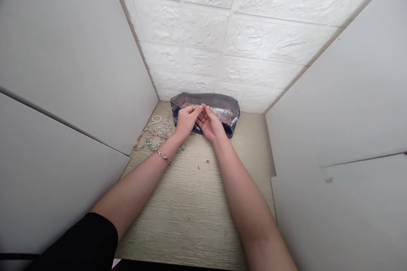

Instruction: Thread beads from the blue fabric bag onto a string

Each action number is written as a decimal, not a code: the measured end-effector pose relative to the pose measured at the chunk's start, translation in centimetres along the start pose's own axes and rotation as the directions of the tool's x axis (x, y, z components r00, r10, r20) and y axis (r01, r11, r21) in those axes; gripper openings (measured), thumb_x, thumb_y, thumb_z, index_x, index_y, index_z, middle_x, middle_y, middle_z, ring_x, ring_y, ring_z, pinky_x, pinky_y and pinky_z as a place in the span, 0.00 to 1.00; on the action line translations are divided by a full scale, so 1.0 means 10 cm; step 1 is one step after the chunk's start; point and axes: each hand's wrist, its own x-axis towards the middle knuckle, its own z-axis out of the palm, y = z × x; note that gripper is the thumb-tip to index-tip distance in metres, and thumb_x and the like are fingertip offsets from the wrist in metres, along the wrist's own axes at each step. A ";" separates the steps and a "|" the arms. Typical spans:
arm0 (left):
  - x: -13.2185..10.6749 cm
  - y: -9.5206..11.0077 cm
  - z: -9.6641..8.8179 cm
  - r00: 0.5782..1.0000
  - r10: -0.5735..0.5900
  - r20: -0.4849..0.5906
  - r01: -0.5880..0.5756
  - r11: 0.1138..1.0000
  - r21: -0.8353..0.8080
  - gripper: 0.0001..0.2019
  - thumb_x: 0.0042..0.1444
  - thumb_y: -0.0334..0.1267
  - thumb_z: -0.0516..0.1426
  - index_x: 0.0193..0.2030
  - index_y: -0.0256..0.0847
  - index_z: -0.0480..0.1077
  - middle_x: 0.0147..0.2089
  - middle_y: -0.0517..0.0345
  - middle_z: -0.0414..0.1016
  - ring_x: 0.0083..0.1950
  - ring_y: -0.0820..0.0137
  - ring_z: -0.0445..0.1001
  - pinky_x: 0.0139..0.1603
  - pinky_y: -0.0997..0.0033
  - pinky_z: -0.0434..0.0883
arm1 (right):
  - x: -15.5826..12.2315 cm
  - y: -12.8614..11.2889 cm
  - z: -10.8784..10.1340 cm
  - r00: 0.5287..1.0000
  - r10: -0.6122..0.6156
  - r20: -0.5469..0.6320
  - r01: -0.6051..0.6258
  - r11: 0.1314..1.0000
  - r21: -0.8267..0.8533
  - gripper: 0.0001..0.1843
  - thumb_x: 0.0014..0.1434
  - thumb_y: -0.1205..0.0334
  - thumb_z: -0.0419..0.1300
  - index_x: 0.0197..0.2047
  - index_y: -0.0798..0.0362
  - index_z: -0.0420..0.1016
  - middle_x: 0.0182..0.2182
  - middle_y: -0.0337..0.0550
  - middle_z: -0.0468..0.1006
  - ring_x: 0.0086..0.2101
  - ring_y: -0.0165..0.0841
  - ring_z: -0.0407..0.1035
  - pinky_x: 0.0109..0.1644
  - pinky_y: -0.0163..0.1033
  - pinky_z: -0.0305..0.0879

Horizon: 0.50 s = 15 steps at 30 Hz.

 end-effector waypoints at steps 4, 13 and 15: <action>0.00 0.00 0.00 1.000 0.000 -0.004 0.000 1.000 -0.001 0.14 0.48 0.45 0.53 0.26 0.34 0.71 0.26 0.55 0.72 0.28 0.75 0.66 0.31 0.75 0.62 | 0.01 0.01 -0.02 1.000 -0.012 0.029 0.012 1.000 0.003 0.06 0.49 0.61 0.59 0.33 0.51 0.70 0.29 0.35 0.74 0.32 0.26 0.68 0.38 0.33 0.66; 0.02 -0.01 0.00 0.999 -0.026 0.027 0.027 0.999 -0.020 0.13 0.48 0.43 0.54 0.27 0.34 0.72 0.28 0.55 0.73 0.29 0.75 0.67 0.32 0.74 0.63 | 0.04 0.03 -0.06 0.999 -0.028 0.046 0.028 1.000 0.007 0.04 0.48 0.63 0.60 0.30 0.51 0.70 0.28 0.34 0.74 0.32 0.25 0.68 0.38 0.32 0.65; 0.02 -0.02 0.00 0.999 -0.037 0.016 0.037 0.999 0.000 0.13 0.48 0.43 0.54 0.26 0.34 0.71 0.27 0.55 0.72 0.28 0.75 0.66 0.31 0.75 0.63 | 0.03 0.03 -0.06 0.999 -0.026 0.033 0.025 1.000 0.012 0.04 0.48 0.61 0.59 0.29 0.51 0.70 0.28 0.34 0.74 0.31 0.25 0.68 0.38 0.33 0.65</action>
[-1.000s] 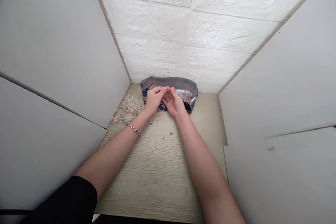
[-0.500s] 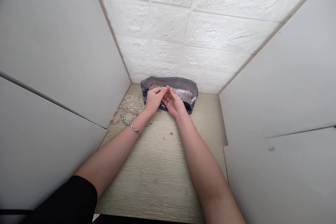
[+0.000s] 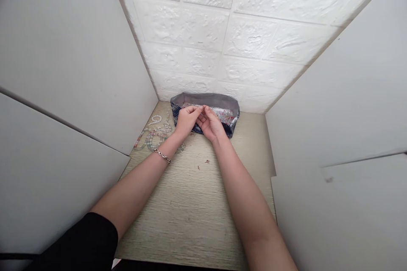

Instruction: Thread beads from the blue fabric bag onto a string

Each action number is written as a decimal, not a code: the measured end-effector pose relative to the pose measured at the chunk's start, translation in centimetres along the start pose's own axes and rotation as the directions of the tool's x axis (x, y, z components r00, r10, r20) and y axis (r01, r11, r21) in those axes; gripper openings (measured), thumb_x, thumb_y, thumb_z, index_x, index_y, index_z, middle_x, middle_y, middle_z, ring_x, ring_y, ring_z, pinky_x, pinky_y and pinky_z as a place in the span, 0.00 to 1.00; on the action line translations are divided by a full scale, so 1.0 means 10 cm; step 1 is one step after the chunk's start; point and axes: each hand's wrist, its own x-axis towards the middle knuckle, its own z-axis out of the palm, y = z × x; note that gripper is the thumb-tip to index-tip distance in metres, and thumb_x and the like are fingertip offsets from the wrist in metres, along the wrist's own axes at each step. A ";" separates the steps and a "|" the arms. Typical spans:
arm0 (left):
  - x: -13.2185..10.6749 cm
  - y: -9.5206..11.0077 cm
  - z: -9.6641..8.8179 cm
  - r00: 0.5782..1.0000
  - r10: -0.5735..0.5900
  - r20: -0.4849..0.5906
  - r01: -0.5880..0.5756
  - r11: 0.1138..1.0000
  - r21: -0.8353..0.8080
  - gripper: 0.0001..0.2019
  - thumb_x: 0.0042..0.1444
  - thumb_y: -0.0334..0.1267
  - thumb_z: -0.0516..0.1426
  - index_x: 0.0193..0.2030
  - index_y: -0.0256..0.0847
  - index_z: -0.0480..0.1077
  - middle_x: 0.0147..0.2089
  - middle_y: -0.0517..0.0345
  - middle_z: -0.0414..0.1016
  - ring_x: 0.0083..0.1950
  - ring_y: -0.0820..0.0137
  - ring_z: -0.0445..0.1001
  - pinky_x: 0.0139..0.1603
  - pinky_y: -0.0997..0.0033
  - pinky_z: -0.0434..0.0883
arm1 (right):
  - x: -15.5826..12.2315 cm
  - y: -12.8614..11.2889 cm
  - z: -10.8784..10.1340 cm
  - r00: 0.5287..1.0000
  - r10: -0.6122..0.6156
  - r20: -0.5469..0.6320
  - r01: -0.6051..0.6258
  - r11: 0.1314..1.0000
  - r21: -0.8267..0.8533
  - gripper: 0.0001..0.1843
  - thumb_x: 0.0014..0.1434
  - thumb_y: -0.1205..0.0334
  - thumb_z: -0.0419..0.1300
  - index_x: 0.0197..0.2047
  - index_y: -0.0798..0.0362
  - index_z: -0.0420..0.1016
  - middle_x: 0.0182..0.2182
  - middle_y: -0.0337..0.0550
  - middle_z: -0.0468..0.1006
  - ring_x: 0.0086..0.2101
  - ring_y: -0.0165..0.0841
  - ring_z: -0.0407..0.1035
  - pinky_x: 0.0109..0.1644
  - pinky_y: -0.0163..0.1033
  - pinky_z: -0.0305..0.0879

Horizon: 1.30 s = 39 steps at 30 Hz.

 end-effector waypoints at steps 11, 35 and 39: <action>-0.01 0.04 0.02 0.999 -0.030 -0.021 0.030 0.999 -0.031 0.09 0.47 0.39 0.55 0.29 0.34 0.72 0.31 0.52 0.74 0.31 0.74 0.69 0.34 0.74 0.65 | -0.03 0.00 0.02 0.999 -0.002 -0.037 0.003 1.000 0.026 0.07 0.51 0.57 0.57 0.28 0.51 0.70 0.28 0.34 0.74 0.31 0.24 0.68 0.37 0.32 0.65; -0.06 0.11 0.07 0.996 0.011 -0.089 -0.017 0.998 -0.068 0.07 0.46 0.37 0.56 0.27 0.35 0.72 0.30 0.54 0.74 0.31 0.74 0.69 0.34 0.73 0.65 | -0.06 -0.02 0.03 0.999 0.034 -0.031 -0.032 0.998 0.058 0.03 0.51 0.57 0.57 0.29 0.44 0.70 0.29 0.30 0.74 0.31 0.24 0.68 0.36 0.33 0.65; -0.06 0.11 0.07 0.997 0.016 -0.080 -0.021 0.997 -0.073 0.07 0.46 0.37 0.56 0.27 0.36 0.72 0.30 0.54 0.74 0.31 0.74 0.69 0.35 0.73 0.66 | -0.06 -0.02 0.03 0.999 0.033 -0.042 -0.031 0.999 0.035 0.03 0.51 0.56 0.57 0.30 0.44 0.70 0.29 0.30 0.74 0.31 0.24 0.68 0.37 0.34 0.65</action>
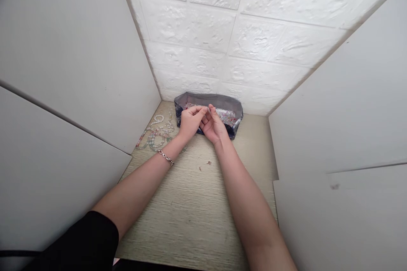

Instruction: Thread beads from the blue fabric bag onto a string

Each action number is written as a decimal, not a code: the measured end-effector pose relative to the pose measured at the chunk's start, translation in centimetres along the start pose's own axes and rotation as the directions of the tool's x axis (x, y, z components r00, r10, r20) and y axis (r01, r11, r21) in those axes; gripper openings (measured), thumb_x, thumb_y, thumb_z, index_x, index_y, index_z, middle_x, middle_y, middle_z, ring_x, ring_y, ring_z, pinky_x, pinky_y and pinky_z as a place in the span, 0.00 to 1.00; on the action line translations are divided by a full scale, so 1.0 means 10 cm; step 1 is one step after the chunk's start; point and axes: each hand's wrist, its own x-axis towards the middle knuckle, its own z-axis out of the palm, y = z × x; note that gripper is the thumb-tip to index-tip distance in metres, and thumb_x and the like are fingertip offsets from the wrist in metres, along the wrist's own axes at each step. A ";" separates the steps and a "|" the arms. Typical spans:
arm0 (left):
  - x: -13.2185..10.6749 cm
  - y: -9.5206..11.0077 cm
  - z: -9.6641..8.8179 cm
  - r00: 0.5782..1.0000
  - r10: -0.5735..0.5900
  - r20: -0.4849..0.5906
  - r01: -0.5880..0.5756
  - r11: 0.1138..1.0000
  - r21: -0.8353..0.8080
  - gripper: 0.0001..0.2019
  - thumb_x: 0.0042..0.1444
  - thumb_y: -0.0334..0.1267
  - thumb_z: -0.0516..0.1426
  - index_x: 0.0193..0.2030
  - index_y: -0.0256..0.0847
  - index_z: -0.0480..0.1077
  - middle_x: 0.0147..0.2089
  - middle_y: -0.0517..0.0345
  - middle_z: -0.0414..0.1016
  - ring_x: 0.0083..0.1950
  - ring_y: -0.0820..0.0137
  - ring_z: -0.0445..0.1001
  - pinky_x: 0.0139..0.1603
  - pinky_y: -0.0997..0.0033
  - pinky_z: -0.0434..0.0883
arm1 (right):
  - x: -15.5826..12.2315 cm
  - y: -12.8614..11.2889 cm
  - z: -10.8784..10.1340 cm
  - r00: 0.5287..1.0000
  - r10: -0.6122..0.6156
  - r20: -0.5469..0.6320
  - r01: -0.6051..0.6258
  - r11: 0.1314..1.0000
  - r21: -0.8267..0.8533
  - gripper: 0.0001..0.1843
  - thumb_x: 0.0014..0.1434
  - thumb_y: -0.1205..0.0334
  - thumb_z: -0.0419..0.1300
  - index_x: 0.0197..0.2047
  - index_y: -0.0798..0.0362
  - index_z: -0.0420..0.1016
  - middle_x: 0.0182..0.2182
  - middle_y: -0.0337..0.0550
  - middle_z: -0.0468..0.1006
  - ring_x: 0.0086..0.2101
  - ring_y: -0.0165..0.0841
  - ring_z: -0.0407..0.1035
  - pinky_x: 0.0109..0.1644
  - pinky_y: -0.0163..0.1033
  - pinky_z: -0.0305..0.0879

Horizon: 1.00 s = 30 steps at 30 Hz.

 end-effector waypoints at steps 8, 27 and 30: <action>0.00 -0.04 -0.01 0.999 0.029 0.022 -0.029 1.000 -0.007 0.08 0.47 0.38 0.55 0.29 0.36 0.73 0.32 0.54 0.74 0.33 0.73 0.70 0.36 0.72 0.66 | 0.00 0.01 -0.01 1.000 -0.020 -0.006 0.020 0.999 -0.043 0.04 0.50 0.56 0.57 0.31 0.44 0.70 0.29 0.31 0.74 0.32 0.25 0.68 0.38 0.34 0.65; -0.01 -0.03 0.00 0.999 0.038 0.002 -0.038 0.999 0.028 0.10 0.48 0.40 0.55 0.27 0.37 0.73 0.29 0.56 0.74 0.31 0.74 0.68 0.34 0.74 0.65 | 0.02 0.03 -0.01 1.000 -0.021 0.009 0.021 0.999 -0.044 0.05 0.48 0.58 0.59 0.32 0.45 0.70 0.29 0.31 0.74 0.31 0.25 0.68 0.36 0.33 0.66; -0.01 -0.03 0.00 0.999 0.032 0.008 -0.033 0.999 0.032 0.10 0.48 0.41 0.55 0.27 0.37 0.73 0.29 0.56 0.74 0.31 0.74 0.68 0.34 0.74 0.65 | 0.02 0.03 -0.02 1.000 -0.026 0.001 0.026 0.998 -0.061 0.05 0.48 0.58 0.59 0.32 0.45 0.70 0.29 0.31 0.74 0.31 0.24 0.68 0.37 0.33 0.65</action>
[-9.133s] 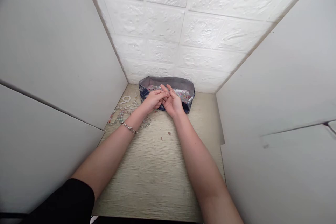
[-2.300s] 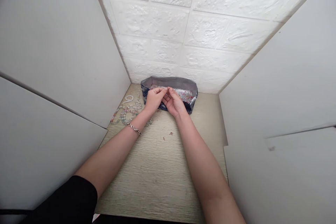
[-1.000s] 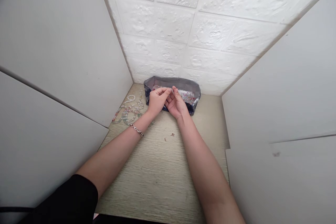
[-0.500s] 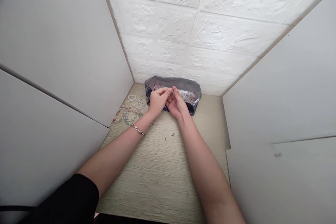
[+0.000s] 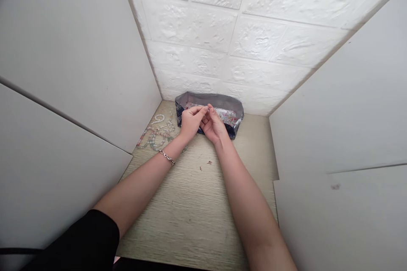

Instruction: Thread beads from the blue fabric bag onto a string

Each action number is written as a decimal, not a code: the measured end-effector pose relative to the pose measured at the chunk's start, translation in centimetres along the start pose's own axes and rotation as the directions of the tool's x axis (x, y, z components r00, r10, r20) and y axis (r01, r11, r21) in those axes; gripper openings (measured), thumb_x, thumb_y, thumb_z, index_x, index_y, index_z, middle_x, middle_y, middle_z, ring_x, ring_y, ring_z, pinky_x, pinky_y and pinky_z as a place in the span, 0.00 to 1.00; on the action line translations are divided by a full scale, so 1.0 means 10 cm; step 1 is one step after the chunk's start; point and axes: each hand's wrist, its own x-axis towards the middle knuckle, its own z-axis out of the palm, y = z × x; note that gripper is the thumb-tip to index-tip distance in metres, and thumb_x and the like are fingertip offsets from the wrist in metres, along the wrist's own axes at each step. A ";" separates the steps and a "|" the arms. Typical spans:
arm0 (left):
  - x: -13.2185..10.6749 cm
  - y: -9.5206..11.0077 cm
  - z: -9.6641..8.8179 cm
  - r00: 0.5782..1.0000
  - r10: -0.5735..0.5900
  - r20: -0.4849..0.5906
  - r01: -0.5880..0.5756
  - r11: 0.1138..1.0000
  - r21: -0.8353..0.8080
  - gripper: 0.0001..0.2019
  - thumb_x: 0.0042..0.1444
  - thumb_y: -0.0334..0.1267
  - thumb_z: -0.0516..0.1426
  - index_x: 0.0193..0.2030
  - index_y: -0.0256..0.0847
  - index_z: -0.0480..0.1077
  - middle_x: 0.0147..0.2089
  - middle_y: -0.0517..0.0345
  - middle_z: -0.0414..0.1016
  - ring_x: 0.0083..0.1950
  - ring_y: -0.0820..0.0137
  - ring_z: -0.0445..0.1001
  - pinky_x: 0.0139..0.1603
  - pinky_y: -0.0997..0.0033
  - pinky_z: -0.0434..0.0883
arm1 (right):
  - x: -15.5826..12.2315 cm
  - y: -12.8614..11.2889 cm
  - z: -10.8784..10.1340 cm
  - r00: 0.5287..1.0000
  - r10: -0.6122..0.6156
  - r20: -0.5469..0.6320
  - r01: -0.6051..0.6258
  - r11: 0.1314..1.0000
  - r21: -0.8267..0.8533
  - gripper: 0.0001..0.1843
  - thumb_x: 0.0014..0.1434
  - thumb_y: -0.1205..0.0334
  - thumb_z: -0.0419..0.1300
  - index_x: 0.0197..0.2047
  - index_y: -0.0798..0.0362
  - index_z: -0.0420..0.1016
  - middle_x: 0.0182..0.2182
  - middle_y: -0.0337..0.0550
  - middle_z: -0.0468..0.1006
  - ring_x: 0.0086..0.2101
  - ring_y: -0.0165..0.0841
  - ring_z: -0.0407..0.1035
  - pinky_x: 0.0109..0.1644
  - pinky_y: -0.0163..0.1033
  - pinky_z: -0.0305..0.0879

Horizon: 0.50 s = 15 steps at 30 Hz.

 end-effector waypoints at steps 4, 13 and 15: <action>0.00 0.00 -0.01 1.000 -0.001 0.015 0.001 1.000 -0.011 0.11 0.48 0.42 0.55 0.27 0.36 0.73 0.29 0.55 0.74 0.30 0.74 0.68 0.33 0.74 0.65 | 0.00 0.00 -0.01 1.000 -0.004 0.019 0.004 1.000 0.002 0.07 0.47 0.58 0.60 0.32 0.45 0.70 0.29 0.31 0.74 0.31 0.24 0.68 0.36 0.33 0.65; 0.04 -0.03 -0.04 0.995 -0.091 0.049 0.093 0.994 -0.049 0.12 0.46 0.44 0.55 0.24 0.36 0.72 0.25 0.57 0.72 0.27 0.75 0.66 0.29 0.74 0.64 | -0.01 0.00 0.04 0.999 -0.047 -0.012 0.046 0.996 -0.082 0.09 0.46 0.59 0.61 0.34 0.47 0.70 0.29 0.33 0.73 0.29 0.25 0.67 0.36 0.35 0.65; 0.05 -0.02 -0.05 0.991 -0.125 0.044 0.128 0.988 -0.081 0.12 0.45 0.44 0.56 0.23 0.36 0.71 0.23 0.58 0.71 0.27 0.75 0.66 0.29 0.74 0.63 | -0.02 -0.01 0.08 0.995 -0.097 -0.023 0.093 0.986 -0.135 0.08 0.46 0.60 0.61 0.33 0.49 0.71 0.28 0.34 0.73 0.27 0.24 0.66 0.35 0.34 0.65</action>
